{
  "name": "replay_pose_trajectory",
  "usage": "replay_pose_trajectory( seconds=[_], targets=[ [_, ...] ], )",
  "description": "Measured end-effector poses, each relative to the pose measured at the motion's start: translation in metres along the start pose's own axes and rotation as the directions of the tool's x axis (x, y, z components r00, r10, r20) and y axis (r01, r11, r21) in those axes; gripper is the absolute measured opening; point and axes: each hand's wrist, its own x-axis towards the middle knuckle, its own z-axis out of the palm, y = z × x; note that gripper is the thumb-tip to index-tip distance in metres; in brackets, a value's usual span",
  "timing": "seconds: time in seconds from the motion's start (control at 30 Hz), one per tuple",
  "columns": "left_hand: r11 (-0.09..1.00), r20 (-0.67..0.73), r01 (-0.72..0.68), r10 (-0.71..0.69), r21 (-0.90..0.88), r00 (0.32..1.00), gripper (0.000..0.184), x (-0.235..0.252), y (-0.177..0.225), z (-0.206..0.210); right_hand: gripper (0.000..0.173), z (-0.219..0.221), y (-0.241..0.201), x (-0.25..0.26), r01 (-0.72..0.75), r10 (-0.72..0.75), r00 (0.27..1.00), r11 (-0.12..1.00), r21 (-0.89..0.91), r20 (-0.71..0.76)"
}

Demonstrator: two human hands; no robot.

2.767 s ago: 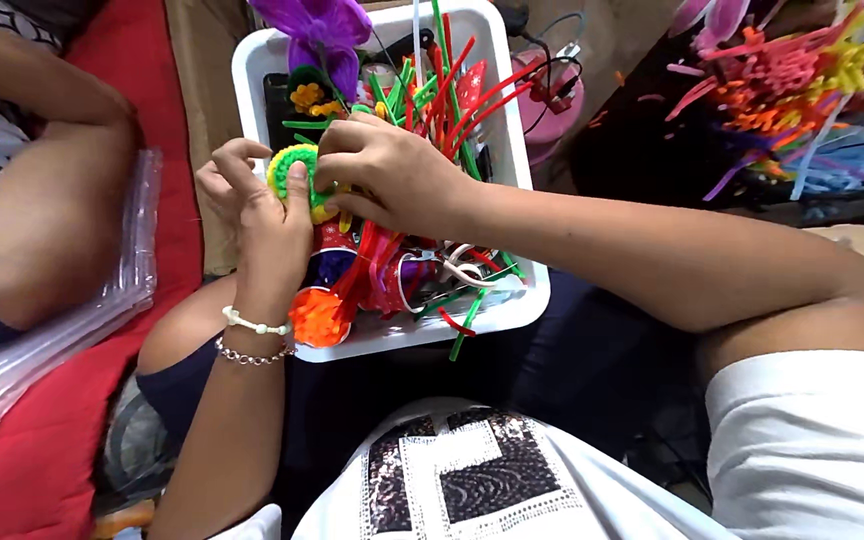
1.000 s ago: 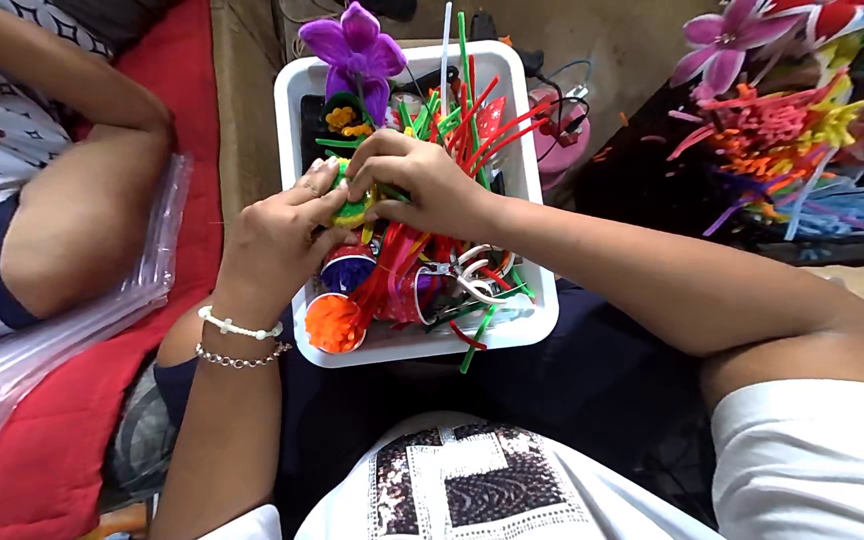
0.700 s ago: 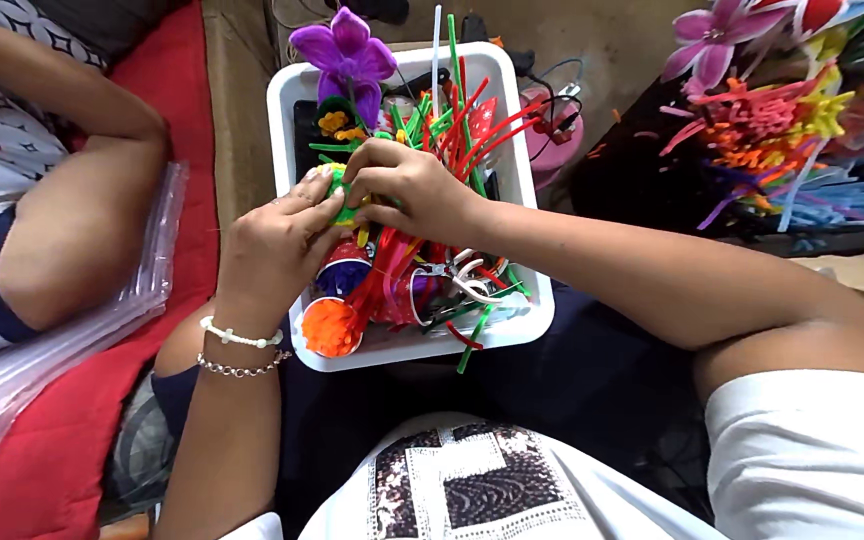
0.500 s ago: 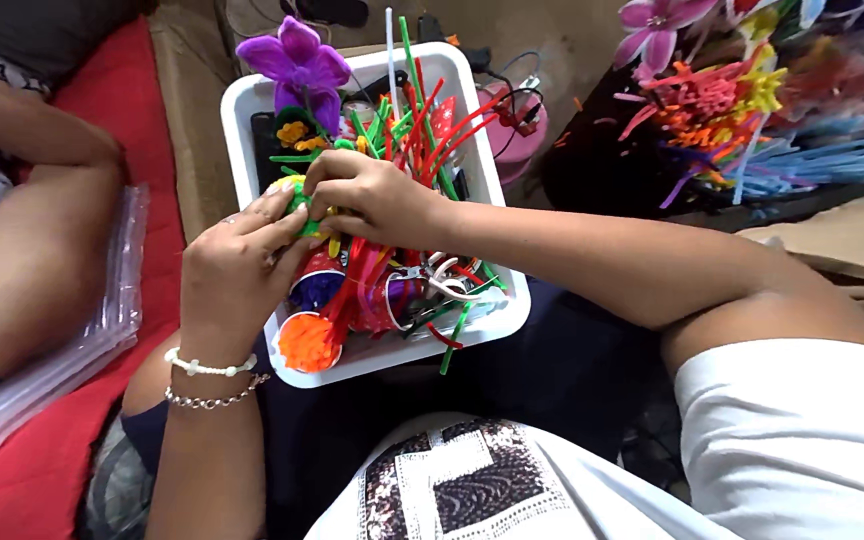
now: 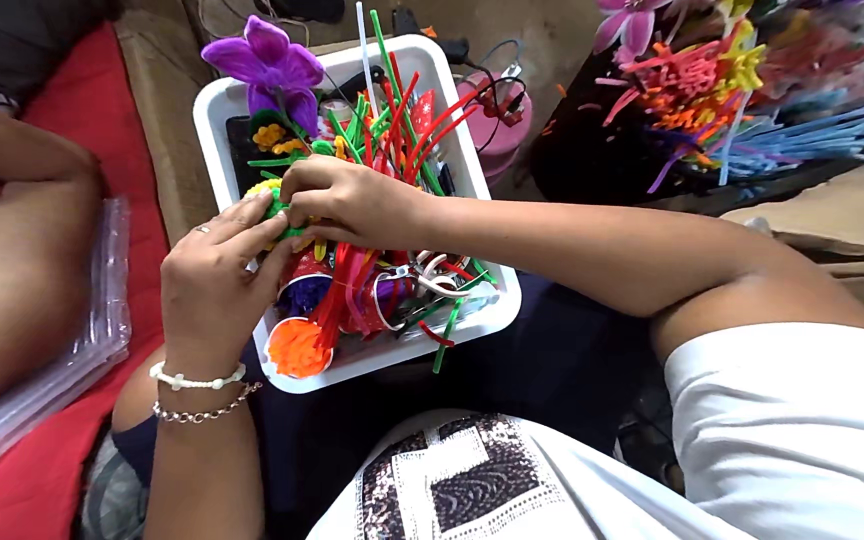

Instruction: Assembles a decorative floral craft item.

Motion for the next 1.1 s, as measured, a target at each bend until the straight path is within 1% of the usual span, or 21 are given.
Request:
replay_pose_trajectory(
  seconds=[0.13,0.23,0.43,0.6,0.73,0.83,0.9,1.03,1.1],
  targets=[
    [0.999,-0.006,-0.032,0.032,0.0,0.999,0.028,0.001,0.001,-0.002,0.013,0.0,-0.001,-0.001,0.022,-0.022,1.0,1.0,-0.003,0.005],
    [0.999,-0.005,-0.049,0.049,-0.003,0.999,0.025,0.002,0.0,-0.004,0.013,-0.001,-0.004,-0.001,0.005,-0.005,1.0,1.0,0.021,-0.001],
    [0.999,-0.05,0.022,-0.024,-0.043,0.998,0.022,0.0,0.003,-0.001,0.012,-0.003,-0.008,0.0,-0.01,0.012,0.998,0.999,0.04,-0.062],
    [0.994,-0.112,0.04,-0.051,-0.104,0.992,0.021,0.0,0.001,0.001,0.01,-0.002,-0.008,0.0,-0.036,0.04,0.997,0.997,0.063,-0.059],
    [0.993,-0.118,0.039,-0.052,-0.113,0.992,0.02,0.001,0.001,0.001,0.007,-0.001,-0.007,0.001,-0.091,0.103,0.987,0.991,0.095,-0.122],
    [0.998,-0.109,0.034,-0.038,-0.046,0.993,0.023,0.002,0.002,0.001,0.006,-0.001,-0.008,0.003,-0.178,0.208,0.965,0.967,0.182,-0.158],
    [1.0,-0.122,0.025,-0.022,0.018,0.992,0.023,0.004,0.003,0.002,0.007,-0.001,-0.009,0.003,-0.197,0.236,0.958,0.954,0.225,-0.164],
    [0.985,-0.194,0.034,-0.001,0.171,0.981,0.021,0.012,0.01,0.003,0.009,-0.002,-0.009,0.006,-0.208,0.264,0.945,0.94,0.269,-0.194],
    [0.979,-0.251,0.048,0.004,0.199,0.968,0.021,0.016,0.012,0.003,0.012,-0.003,-0.01,0.008,-0.224,0.287,0.934,0.934,0.278,-0.211]
  ],
)
